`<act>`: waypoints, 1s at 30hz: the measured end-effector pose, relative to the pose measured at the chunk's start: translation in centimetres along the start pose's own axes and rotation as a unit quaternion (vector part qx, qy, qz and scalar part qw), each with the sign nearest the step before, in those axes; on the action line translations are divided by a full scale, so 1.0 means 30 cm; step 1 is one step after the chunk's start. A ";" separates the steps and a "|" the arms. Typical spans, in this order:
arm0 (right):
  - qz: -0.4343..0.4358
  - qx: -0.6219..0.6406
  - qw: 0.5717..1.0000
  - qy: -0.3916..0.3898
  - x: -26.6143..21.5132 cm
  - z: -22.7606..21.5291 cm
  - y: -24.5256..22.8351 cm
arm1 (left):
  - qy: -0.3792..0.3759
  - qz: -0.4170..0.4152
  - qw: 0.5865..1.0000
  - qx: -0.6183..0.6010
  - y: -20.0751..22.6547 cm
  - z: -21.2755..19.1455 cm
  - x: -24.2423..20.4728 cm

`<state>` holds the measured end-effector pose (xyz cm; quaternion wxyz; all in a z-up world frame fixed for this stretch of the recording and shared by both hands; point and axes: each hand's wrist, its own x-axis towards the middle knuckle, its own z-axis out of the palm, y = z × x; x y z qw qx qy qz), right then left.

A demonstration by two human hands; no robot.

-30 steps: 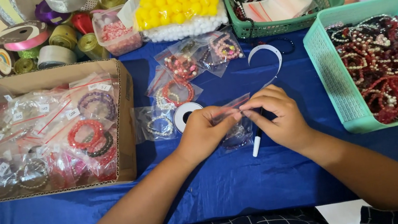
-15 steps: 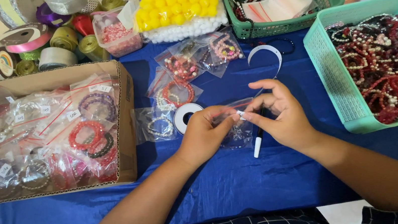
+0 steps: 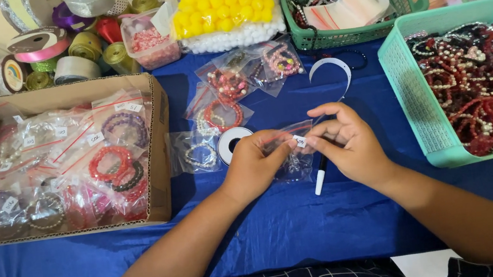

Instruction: The person labels small plastic bags containing beaded bracelets by writing on a white adhesive strip with a marker and attaching it to the bags. The person handles multiple sealed bags and a roll of white tape on a table covered with a blue cloth.

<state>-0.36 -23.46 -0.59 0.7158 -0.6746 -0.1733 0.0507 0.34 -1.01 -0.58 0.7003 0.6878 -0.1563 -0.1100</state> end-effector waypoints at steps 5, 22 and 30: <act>0.015 -0.002 1.000 0.006 0.006 0.019 -0.049 | 0.006 0.007 1.000 0.019 0.001 0.003 0.000; -0.022 0.035 0.998 0.048 0.034 -0.063 0.053 | 0.001 0.068 0.995 0.079 0.191 -0.087 -0.054; -0.024 -0.058 0.997 0.039 0.035 -0.059 0.056 | 0.251 0.085 0.945 0.190 0.382 -0.308 -0.252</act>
